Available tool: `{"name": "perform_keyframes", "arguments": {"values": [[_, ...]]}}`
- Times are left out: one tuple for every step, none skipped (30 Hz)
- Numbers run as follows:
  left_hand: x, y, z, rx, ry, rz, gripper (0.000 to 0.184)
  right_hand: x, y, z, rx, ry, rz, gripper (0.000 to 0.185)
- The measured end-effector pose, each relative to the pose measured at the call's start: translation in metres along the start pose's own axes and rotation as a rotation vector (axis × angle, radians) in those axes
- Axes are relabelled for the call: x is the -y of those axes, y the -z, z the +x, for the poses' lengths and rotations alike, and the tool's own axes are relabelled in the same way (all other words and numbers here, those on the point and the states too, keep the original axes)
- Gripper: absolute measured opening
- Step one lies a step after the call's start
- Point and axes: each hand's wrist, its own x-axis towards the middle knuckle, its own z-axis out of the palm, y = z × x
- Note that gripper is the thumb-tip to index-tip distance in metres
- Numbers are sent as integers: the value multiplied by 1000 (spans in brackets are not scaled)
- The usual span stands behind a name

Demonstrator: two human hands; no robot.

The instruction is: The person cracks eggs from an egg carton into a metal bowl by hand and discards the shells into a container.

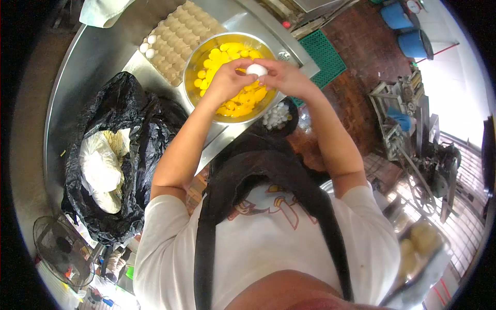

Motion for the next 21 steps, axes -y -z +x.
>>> {"name": "perform_keyframes", "arguments": {"values": [[2,-2,-2,-26,-15,32,42,2,-3,1,-31,2,-82,49],[6,-4,-2,-57,-35,75,42,4,-7,3,-63,4,-165,50],[9,-5,-1,-87,-55,117,41,6,-10,5,-97,6,-248,51],[11,-7,0,-116,-75,160,41,4,-13,9,-131,30,-304,51],[13,-8,0,-132,-69,176,40,0,-16,12,-165,54,-360,51],[11,-9,-1,-150,-63,192,40,-2,-19,15,-198,77,-415,51],[8,-9,-1,-168,-57,209,40,-2,-20,17,-208,79,-394,51],[4,-9,-2,-185,-65,227,40,-1,-22,18,-218,81,-372,50],[-4,-8,-5,-202,-73,246,39,2,-24,18,-228,82,-350,50],[-8,-8,-6,-218,-82,265,39,5,-25,18,-229,70,-368,49],[-5,-8,-5,-242,-133,297,39,11,-25,18,-230,57,-384,49],[-1,-8,-4,-266,-185,329,39,14,-25,18,-231,45,-401,48],[1,-8,-2,-290,-237,361,39,10,-25,19,-248,69,-414,48],[3,-8,-2,-291,-235,374,40,2,-27,19,-265,92,-427,49],[2,-7,-2,-292,-234,387,40,-1,-27,20,-284,116,-440,49],[2,-7,-1,-292,-232,399,40,-3,-27,21,-286,139,-450,50],[5,-5,1,-292,-243,414,41,-4,-27,21,-288,161,-460,51],[7,-3,4,-291,-254,429,42,-5,-27,21,-290,183,-470,52],[9,-1,5,-290,-265,444,43,-9,-26,22,-313,256,-516,53],[11,1,5,-290,-245,394,46,-16,-26,24,-336,330,-562,55],[8,3,5,-290,-224,344,49,-14,-25,24,-358,404,-607,56]]}}
